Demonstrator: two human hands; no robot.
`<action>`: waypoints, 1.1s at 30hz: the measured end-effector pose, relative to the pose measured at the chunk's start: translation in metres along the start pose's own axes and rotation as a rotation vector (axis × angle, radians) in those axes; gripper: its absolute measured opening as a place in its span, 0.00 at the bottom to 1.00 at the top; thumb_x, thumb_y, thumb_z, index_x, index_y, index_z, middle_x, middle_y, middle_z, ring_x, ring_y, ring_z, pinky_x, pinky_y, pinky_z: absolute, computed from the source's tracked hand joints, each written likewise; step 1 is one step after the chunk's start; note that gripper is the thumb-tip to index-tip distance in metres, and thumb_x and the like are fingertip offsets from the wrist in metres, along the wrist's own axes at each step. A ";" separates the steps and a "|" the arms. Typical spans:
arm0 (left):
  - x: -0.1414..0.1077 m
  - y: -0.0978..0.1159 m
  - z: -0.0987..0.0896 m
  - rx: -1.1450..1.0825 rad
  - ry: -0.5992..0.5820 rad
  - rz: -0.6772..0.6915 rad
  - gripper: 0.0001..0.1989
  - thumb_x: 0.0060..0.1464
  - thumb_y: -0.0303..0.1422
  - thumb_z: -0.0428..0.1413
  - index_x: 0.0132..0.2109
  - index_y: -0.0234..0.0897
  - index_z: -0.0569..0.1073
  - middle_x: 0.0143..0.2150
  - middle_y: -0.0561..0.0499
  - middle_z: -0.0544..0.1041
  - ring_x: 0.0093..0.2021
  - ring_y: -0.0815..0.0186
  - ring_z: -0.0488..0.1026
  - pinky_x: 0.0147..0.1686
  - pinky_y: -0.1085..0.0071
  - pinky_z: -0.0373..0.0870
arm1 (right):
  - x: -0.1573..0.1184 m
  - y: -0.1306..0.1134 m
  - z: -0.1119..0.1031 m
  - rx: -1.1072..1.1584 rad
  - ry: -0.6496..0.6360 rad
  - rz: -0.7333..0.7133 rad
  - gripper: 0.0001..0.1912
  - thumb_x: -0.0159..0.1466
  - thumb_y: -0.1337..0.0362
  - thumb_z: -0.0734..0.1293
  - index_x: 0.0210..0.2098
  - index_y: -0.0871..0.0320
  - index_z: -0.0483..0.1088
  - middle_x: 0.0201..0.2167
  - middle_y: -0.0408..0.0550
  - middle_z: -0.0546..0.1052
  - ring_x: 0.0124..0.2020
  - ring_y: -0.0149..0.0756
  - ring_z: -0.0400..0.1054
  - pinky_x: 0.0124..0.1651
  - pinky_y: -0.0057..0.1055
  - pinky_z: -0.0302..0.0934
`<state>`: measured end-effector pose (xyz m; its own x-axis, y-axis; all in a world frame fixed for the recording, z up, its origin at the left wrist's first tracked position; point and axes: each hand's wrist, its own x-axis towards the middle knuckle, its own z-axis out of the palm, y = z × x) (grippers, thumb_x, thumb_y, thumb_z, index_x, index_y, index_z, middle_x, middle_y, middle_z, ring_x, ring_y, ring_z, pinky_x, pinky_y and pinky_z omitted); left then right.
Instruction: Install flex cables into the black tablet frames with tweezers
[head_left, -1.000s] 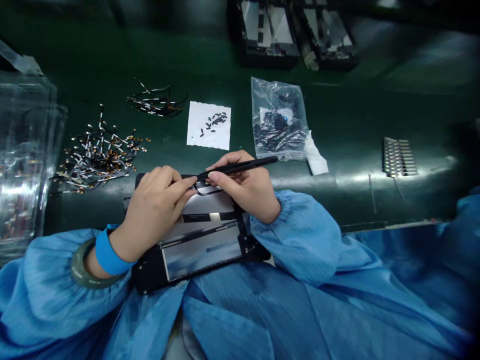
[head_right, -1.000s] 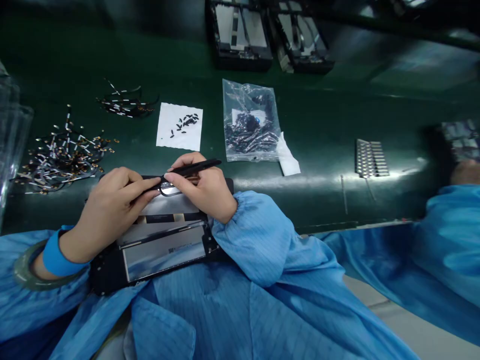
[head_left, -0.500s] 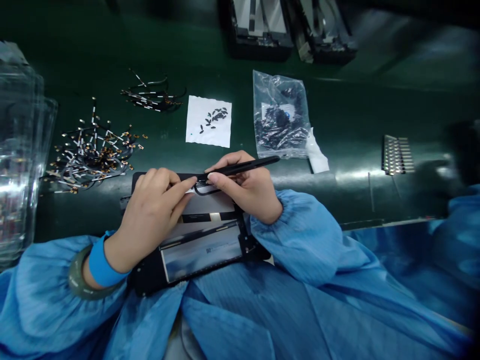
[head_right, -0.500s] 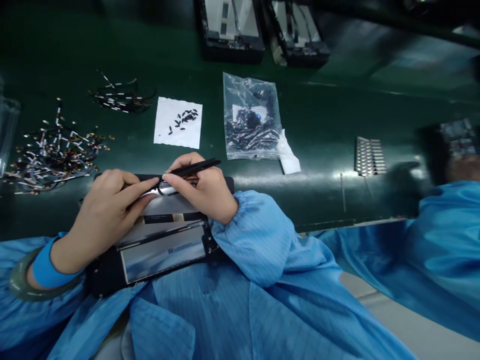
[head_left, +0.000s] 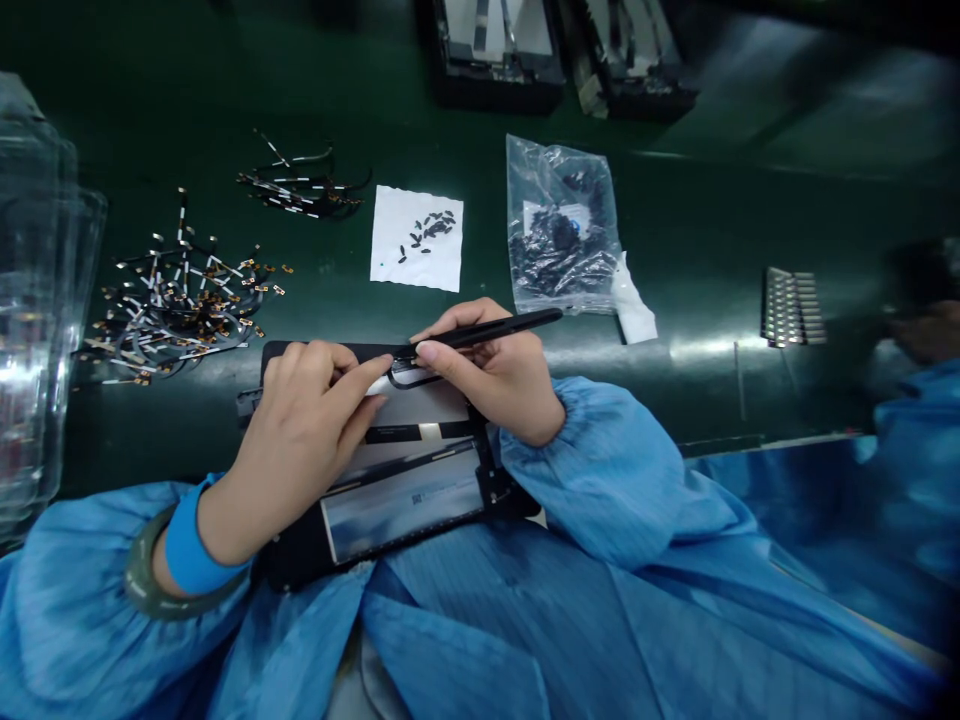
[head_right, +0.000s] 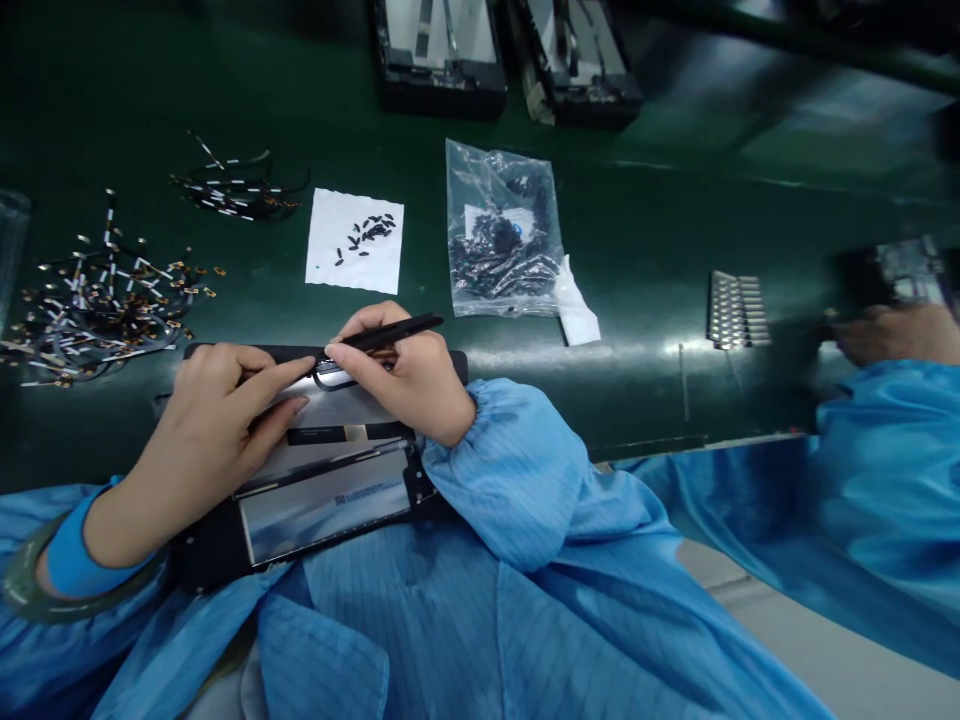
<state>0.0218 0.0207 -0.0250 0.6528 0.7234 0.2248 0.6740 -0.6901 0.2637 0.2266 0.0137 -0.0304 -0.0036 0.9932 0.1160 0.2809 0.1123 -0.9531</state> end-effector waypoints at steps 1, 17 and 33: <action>-0.001 0.000 -0.001 -0.022 0.002 0.008 0.15 0.63 0.32 0.50 0.55 0.35 0.71 0.41 0.42 0.71 0.41 0.56 0.66 0.36 0.61 0.62 | 0.000 0.000 0.000 -0.007 -0.004 -0.003 0.11 0.62 0.56 0.69 0.35 0.56 0.69 0.34 0.44 0.76 0.33 0.29 0.72 0.36 0.28 0.68; -0.017 0.001 -0.002 0.044 0.023 0.095 0.18 0.60 0.27 0.53 0.57 0.33 0.70 0.47 0.36 0.71 0.44 0.51 0.67 0.40 0.56 0.67 | 0.005 0.004 0.001 -0.116 -0.130 -0.084 0.07 0.62 0.60 0.69 0.34 0.57 0.71 0.31 0.42 0.77 0.29 0.27 0.70 0.33 0.26 0.65; 0.006 0.023 -0.033 -0.814 -0.139 -0.405 0.09 0.59 0.37 0.55 0.42 0.38 0.73 0.35 0.51 0.77 0.32 0.67 0.74 0.31 0.72 0.71 | 0.006 -0.031 -0.002 0.559 -0.212 0.383 0.19 0.51 0.53 0.76 0.29 0.57 0.67 0.19 0.38 0.74 0.20 0.27 0.70 0.26 0.23 0.67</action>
<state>0.0301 0.0098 0.0140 0.4913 0.8613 -0.1299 0.4434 -0.1190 0.8884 0.2201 0.0157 0.0004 -0.2052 0.9438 -0.2592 -0.2344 -0.3046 -0.9232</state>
